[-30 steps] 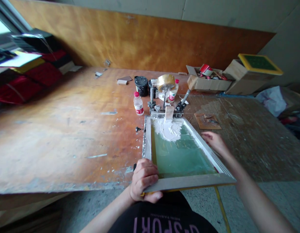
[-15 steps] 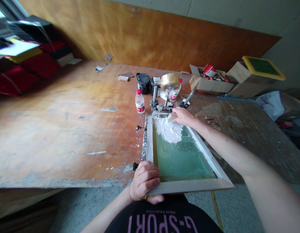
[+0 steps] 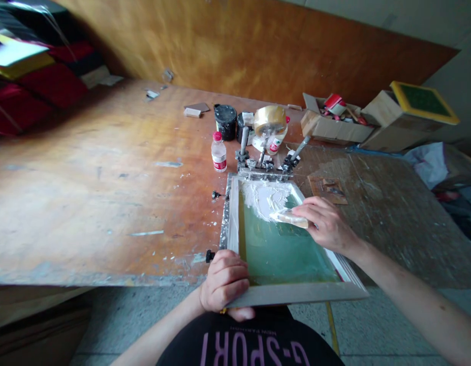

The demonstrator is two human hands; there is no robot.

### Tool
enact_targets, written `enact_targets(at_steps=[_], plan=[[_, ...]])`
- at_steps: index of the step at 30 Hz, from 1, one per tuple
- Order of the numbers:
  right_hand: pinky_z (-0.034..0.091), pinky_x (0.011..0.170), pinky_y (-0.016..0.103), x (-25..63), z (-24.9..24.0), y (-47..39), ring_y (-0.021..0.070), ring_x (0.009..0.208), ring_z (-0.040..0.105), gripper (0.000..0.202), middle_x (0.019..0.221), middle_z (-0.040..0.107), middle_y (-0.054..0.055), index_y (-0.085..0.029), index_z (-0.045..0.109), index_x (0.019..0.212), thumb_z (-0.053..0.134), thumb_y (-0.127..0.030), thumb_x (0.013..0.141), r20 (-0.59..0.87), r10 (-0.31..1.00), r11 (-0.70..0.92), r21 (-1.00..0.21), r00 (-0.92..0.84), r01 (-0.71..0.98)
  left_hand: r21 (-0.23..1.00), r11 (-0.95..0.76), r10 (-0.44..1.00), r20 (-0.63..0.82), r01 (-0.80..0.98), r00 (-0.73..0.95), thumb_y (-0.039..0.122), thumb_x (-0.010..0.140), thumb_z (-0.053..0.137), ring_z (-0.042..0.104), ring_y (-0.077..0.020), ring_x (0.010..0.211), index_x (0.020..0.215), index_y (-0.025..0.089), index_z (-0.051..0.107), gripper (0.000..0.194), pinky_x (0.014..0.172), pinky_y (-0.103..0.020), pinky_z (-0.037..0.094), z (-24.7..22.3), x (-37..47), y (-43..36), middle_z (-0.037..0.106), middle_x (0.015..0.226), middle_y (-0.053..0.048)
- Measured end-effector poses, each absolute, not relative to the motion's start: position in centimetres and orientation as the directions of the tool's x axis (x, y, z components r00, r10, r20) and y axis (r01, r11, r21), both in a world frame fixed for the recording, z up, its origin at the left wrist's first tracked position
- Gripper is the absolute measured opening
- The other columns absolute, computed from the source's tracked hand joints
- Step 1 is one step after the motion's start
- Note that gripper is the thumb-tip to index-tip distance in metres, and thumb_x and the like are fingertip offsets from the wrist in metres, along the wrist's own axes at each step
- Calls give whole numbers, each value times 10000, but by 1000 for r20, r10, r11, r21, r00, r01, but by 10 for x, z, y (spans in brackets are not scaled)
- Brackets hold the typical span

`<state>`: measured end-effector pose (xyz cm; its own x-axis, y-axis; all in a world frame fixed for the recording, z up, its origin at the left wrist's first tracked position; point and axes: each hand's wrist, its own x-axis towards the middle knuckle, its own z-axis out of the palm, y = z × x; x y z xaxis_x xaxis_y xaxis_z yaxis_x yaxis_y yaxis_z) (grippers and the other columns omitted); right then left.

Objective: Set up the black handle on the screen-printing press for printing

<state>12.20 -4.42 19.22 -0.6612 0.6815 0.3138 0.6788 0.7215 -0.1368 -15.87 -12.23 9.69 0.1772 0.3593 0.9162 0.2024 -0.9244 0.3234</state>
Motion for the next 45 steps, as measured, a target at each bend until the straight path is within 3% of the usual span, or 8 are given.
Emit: enact_targets(at_steps=[11, 20, 31, 39, 45], plan=[[468, 815, 384, 116, 184, -44, 221, 940, 590, 297, 955, 713, 47, -223, 675, 969, 492, -26, 841, 290, 636, 769, -159, -716, 619, 339, -917, 376, 911, 210, 171, 516, 794, 650, 651, -166, 783, 907, 209, 548, 342, 731, -354, 535, 83, -159, -126, 675, 780, -4], [443, 795, 366, 107, 180, -40, 223, 908, 567, 242, 880, 686, 66, -189, 660, 911, 469, -49, 862, 264, 645, 762, -155, -717, 628, 346, -912, 384, 910, 223, 159, 490, 852, 577, 640, -160, 746, 889, 218, 534, 277, 701, -351, 525, 86, -156, -126, 659, 751, 4], [386, 819, 362, 82, 167, -4, 231, 899, 543, 195, 864, 663, 66, -191, 643, 879, 512, -58, 823, 215, 710, 699, -105, -670, 707, 321, -927, 357, 915, 197, 190, 502, 852, 581, 638, -165, 794, 904, 159, 557, 347, 727, -350, 517, 95, -157, -124, 651, 770, -25], [419, 808, 379, 103, 179, -6, 247, 918, 532, 118, 908, 646, 72, -201, 608, 876, 527, -117, 863, 310, 750, 646, -159, -584, 746, 321, -926, 357, 917, 200, 181, 501, 858, 573, 640, -166, 799, 899, 158, 561, 346, 726, -358, 526, 92, -157, -124, 663, 783, -29], [421, 786, 365, 103, 183, 12, 249, 898, 528, 45, 876, 637, 70, -198, 598, 869, 606, -160, 847, 241, 767, 632, -124, -595, 765, 326, -925, 360, 916, 197, 175, 507, 862, 564, 642, -166, 804, 903, 162, 556, 347, 723, -359, 529, 91, -158, -124, 663, 778, -26]])
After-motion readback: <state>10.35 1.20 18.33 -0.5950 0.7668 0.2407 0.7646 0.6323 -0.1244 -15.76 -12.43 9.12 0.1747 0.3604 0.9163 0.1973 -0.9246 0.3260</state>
